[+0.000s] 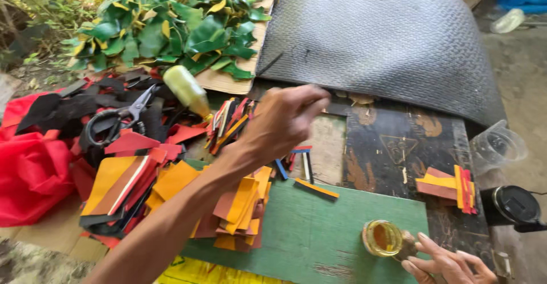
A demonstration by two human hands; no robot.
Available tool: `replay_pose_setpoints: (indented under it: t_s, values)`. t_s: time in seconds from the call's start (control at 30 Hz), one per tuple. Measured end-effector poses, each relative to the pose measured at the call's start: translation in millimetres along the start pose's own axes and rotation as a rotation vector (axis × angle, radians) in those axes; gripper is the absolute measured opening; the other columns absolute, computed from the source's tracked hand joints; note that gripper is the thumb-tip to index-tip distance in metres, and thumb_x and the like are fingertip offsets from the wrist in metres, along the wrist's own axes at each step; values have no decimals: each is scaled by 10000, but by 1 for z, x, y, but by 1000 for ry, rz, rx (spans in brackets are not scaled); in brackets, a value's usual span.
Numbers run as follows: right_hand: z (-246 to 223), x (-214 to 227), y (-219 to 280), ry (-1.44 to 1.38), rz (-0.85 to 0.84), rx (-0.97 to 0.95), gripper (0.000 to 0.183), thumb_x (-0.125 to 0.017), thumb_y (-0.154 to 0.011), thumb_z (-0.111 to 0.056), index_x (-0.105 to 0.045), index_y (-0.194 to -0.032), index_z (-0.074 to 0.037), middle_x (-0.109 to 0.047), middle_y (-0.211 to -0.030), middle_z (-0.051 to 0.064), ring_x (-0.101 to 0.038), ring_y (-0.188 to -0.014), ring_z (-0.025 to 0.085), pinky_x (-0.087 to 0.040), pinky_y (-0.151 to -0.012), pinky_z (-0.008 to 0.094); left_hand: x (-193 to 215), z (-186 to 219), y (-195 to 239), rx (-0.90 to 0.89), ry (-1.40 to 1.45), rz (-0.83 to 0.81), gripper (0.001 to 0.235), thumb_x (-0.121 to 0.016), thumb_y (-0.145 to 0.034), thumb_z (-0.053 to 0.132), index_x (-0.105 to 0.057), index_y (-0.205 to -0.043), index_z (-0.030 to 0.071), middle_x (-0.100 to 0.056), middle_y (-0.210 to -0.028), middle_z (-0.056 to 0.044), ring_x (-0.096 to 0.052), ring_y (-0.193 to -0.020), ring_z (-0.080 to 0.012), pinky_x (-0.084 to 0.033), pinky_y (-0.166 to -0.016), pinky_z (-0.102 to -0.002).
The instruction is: The person repeatedly picks small colored leather strips from a pile, applies adhesive from a small jar to one edge, and presses the strip onto a growing stack on the table. The person handles the strips one at a time, aligning them before placing them down.
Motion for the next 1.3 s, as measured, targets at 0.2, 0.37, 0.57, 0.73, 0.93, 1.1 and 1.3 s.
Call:
replay_pose_setpoints:
  t_s: [0.2,0.37,0.57,0.73,0.93,1.1,1.3]
  values:
    - [-70,-24,1,163,256,292,433,-733,-883,-186,-670,-1308,-129,-762,-1039,-26,-719,-1029,117,-477,-1016,302,54,-31,117,37,-402,-312,235,-738,-779,118,-702,-984,8,-687,-869,-188,-651,-836,-373,-519,-758,-475]
    - [-121,-11,-19,276,159,371,393,-693,-734,-50,-736,-1102,-181,-720,-1175,15,-654,-1182,210,-434,-1102,359,40,-76,151,-22,-515,-298,242,-764,-659,143,-726,-878,46,-667,-820,-178,-626,-793,-383,-515,-727,-473]
    - [-139,-2,-26,493,-179,251,564,-673,-563,43,-804,-1033,-240,-412,-1551,125,-299,-1388,370,-209,-1043,552,67,-59,124,219,-494,-488,57,-728,-756,114,-754,-792,80,-710,-782,-122,-674,-813,-311,-539,-768,-433]
    - [-151,-10,-42,553,-300,241,613,-651,-536,67,-796,-1039,-252,-311,-1606,136,-208,-1472,412,-173,-1054,564,87,-2,112,308,-99,-385,191,-777,-724,112,-738,-899,46,-721,-766,-66,-719,-697,-183,-573,-647,-330]
    - [-155,-7,-43,490,-279,265,447,-663,-586,54,-797,-908,-226,-389,-1554,114,-266,-1441,379,-168,-1104,563,21,35,147,381,475,-271,133,-749,-737,67,-633,-762,6,-676,-892,-86,-644,-800,-146,-556,-730,-295]
    - [-146,3,-31,423,-203,286,319,-665,-637,36,-777,-807,-209,-504,-1470,57,-374,-1389,313,-223,-1063,517,-41,29,170,635,1271,-163,170,-615,-696,88,-450,-714,48,-752,-1063,-215,-660,-963,-252,-530,-903,-370]
    - [-138,-3,-32,388,-219,288,336,-694,-633,27,-783,-844,-218,-538,-1451,47,-393,-1396,298,-221,-1062,494,-86,26,184,778,1661,-74,152,-572,-713,94,-425,-748,87,-684,-864,-214,-689,-990,-339,-544,-961,-446]
Point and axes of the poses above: each hand's wrist, its own y-axis away from the middle knuckle, its own x-axis out of the back of the hand, z = x × y, the point moved 1 cm from there along -y, towards the middle knuckle
